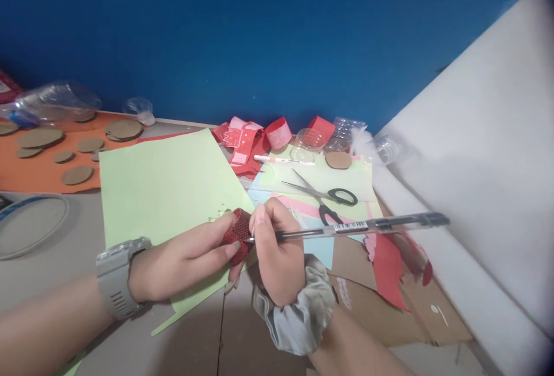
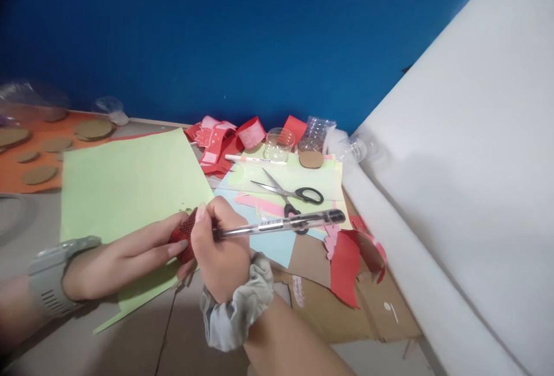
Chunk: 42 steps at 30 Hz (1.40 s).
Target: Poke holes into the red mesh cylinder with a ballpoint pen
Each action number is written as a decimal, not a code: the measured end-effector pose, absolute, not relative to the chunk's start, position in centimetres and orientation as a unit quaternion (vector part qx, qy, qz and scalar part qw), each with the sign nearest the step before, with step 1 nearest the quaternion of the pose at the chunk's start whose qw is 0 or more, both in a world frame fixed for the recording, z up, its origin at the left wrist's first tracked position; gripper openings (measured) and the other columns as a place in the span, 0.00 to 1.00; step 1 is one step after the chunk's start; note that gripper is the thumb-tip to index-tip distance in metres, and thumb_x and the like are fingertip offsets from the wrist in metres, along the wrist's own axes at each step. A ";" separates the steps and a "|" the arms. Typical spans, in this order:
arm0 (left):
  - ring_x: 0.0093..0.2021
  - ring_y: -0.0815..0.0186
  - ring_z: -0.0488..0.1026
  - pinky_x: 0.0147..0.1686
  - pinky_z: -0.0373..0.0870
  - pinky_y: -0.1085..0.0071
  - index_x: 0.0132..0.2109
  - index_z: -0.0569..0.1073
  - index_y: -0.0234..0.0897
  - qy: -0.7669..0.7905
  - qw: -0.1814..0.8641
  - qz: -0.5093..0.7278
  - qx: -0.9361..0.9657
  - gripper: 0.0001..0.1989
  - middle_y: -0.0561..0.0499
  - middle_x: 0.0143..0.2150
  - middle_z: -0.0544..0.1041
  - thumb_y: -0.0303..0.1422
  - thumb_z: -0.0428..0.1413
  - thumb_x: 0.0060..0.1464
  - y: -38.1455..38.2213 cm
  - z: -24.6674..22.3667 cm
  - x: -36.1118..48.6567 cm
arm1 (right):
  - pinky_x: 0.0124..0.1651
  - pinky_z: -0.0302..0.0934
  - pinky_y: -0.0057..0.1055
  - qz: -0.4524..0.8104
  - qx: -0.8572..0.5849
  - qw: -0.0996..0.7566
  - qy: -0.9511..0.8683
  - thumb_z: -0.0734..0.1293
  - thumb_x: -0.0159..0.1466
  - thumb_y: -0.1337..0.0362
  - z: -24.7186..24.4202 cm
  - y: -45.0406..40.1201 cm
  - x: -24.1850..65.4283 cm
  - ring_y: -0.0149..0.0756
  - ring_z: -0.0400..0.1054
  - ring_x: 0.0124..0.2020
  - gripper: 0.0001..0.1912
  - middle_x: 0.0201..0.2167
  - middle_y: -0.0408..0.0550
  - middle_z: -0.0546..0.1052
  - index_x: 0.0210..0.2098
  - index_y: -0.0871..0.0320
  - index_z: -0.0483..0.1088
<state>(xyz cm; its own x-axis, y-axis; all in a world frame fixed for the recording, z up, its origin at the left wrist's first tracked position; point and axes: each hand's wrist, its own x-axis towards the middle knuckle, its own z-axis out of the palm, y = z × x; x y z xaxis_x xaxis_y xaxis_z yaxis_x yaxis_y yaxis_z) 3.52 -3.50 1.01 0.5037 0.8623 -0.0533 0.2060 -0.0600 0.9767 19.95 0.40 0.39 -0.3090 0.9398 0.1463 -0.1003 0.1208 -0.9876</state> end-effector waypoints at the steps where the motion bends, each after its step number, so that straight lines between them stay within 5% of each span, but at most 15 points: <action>1: 0.38 0.62 0.69 0.45 0.68 0.66 0.43 0.65 0.38 0.400 0.559 0.293 0.665 0.13 0.51 0.37 0.71 0.35 0.41 0.76 -3.5 1.0 3.5 | 0.23 0.48 0.34 0.555 -0.355 0.466 -0.591 0.61 0.70 0.55 0.5 0.4 19.9 0.35 0.52 0.18 0.19 0.16 0.39 0.61 0.23 0.50 0.55; 19: 0.37 0.63 0.69 0.44 0.67 0.66 0.43 0.64 0.38 0.396 0.571 0.286 0.660 0.11 0.52 0.36 0.71 0.32 0.41 0.75 -3.4 1.1 3.3 | 0.23 0.41 0.36 0.544 -0.337 0.478 -0.601 0.61 0.70 0.51 0.5 0.7 19.7 0.34 0.48 0.17 0.22 0.16 0.39 0.59 0.23 0.51 0.54; 42: 0.37 0.63 0.68 0.44 0.68 0.66 0.44 0.66 0.38 0.411 0.568 0.289 0.652 0.12 0.51 0.37 0.72 0.35 0.41 0.76 -3.5 0.6 3.4 | 0.20 0.49 0.33 0.533 -0.358 0.480 -0.597 0.62 0.70 0.54 0.4 0.7 19.7 0.35 0.52 0.19 0.21 0.18 0.40 0.59 0.22 0.51 0.56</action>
<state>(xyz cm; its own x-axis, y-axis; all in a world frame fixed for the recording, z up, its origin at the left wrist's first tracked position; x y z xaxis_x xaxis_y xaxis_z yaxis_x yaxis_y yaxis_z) 3.37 -3.46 0.64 0.4952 0.8640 -0.0909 0.2079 -0.0163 0.9780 19.71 0.68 0.44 -0.2819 0.9401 0.1919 -0.0840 0.1751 -0.9810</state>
